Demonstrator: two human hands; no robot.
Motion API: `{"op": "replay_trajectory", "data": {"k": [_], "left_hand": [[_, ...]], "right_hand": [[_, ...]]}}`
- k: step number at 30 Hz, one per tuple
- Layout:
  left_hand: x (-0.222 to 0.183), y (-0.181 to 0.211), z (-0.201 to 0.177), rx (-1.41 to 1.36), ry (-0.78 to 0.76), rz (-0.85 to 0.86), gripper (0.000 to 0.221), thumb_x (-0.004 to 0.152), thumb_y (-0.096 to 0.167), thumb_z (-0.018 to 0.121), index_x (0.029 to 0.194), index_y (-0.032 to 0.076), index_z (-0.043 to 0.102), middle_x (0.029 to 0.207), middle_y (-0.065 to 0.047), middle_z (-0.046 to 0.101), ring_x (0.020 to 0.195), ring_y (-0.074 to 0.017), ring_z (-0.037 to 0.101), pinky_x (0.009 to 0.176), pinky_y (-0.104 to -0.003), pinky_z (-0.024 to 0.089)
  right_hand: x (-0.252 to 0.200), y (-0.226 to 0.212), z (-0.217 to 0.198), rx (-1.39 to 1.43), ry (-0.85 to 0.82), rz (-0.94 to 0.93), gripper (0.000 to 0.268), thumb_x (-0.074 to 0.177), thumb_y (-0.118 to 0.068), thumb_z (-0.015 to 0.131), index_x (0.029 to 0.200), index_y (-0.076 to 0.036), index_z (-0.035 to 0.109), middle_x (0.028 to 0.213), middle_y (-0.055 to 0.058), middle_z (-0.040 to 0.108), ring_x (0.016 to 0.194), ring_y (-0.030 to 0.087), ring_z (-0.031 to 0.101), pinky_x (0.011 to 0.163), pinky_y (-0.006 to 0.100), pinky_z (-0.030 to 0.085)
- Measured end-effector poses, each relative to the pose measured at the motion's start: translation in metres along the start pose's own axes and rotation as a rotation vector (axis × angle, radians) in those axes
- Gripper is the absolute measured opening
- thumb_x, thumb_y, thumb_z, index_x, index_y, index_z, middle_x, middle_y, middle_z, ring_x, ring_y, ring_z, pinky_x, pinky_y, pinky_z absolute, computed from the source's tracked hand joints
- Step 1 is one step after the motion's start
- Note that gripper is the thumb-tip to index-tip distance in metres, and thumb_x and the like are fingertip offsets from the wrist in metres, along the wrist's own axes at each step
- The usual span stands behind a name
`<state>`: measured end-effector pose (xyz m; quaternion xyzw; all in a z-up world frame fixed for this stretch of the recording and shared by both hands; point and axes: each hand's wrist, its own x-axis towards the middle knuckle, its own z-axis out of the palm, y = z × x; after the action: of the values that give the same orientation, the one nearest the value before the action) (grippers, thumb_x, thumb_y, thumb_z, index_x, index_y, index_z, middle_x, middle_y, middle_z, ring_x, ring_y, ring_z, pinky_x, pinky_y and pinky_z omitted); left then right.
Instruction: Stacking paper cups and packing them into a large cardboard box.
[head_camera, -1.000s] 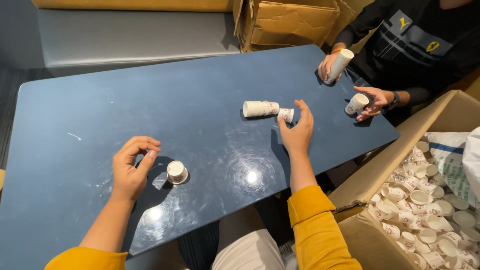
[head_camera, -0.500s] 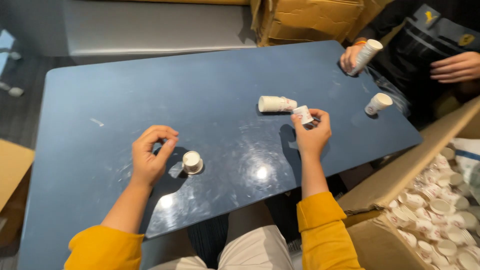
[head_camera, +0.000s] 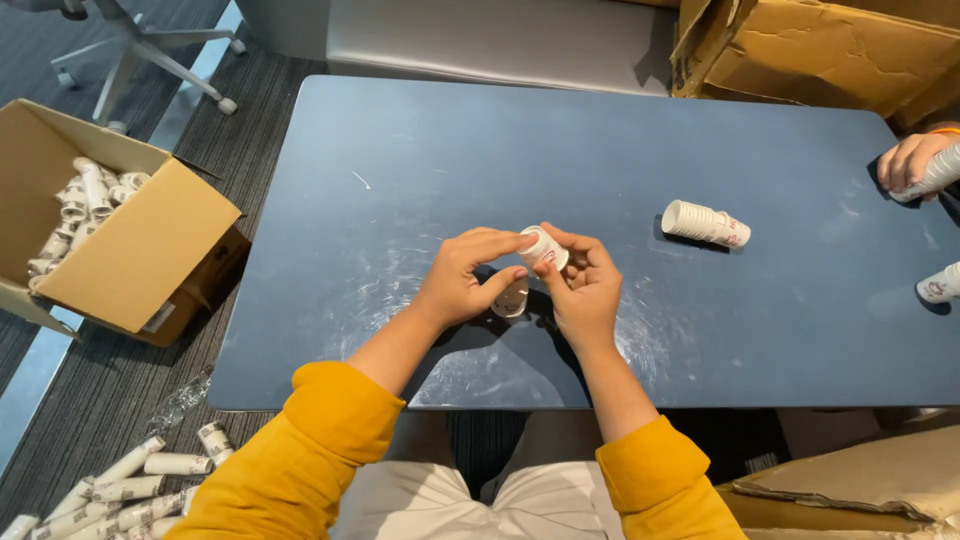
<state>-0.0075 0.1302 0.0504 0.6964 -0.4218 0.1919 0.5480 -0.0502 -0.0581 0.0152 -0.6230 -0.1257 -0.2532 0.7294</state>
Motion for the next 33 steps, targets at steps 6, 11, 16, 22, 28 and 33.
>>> {"op": "replay_trajectory", "data": {"k": [6,11,16,22,28,33], "left_hand": [[-0.001,-0.009,0.005,-0.17,0.013,-0.141,0.04,0.089,0.005,0.075,0.129,0.008,0.071,0.118,-0.013,0.077,0.1,-0.021,0.076,0.091,-0.033,0.059],[-0.003,-0.009,0.005,-0.266,0.024,-0.217,0.038,0.094,0.006,0.07,0.132,0.006,0.069,0.115,-0.013,0.078,0.102,-0.0185,0.076,0.095,-0.032,0.059],[-0.002,-0.009,0.001,-0.287,0.033,-0.22,0.034,0.095,0.008,0.071,0.129,0.005,0.07,0.112,-0.013,0.079,0.103,-0.0193,0.076,0.096,-0.033,0.059],[-0.001,-0.002,-0.002,-0.236,0.03,-0.219,0.035,0.09,0.011,0.078,0.124,0.005,0.074,0.11,-0.012,0.08,0.1,-0.019,0.078,0.091,-0.032,0.061],[-0.002,-0.001,-0.007,-0.293,0.0,-0.229,0.03,0.089,0.009,0.08,0.118,0.005,0.076,0.113,-0.012,0.079,0.102,-0.0194,0.077,0.092,-0.031,0.063],[-0.001,-0.004,-0.011,-0.324,-0.061,-0.185,0.026,0.089,0.008,0.079,0.114,0.004,0.076,0.113,-0.012,0.078,0.104,-0.0204,0.077,0.095,-0.033,0.064]], "right_hand": [[-0.013,-0.009,-0.004,-0.077,-0.097,0.042,0.038,0.107,-0.012,0.056,0.141,0.004,0.057,0.138,0.015,0.066,0.12,0.018,0.069,0.106,0.033,0.058],[-0.016,-0.006,-0.004,-0.162,-0.084,-0.024,0.038,0.105,-0.008,0.063,0.141,0.003,0.056,0.136,0.016,0.067,0.129,0.023,0.065,0.112,0.037,0.052],[-0.014,-0.024,0.003,-0.25,-0.115,-0.028,0.047,0.098,-0.006,0.068,0.143,-0.001,0.053,0.134,0.015,0.065,0.126,0.025,0.066,0.11,0.039,0.053],[-0.014,-0.022,0.001,-0.315,-0.125,-0.03,0.046,0.093,-0.005,0.075,0.136,-0.001,0.059,0.128,0.015,0.07,0.122,0.026,0.069,0.109,0.041,0.056],[-0.016,-0.021,0.0,-0.349,-0.13,-0.021,0.039,0.095,-0.005,0.074,0.133,-0.003,0.062,0.124,0.014,0.073,0.119,0.025,0.072,0.107,0.04,0.057],[-0.014,-0.033,0.002,-0.403,-0.176,-0.061,0.041,0.092,-0.003,0.076,0.131,-0.003,0.062,0.122,0.014,0.073,0.117,0.025,0.072,0.106,0.039,0.057]]}}
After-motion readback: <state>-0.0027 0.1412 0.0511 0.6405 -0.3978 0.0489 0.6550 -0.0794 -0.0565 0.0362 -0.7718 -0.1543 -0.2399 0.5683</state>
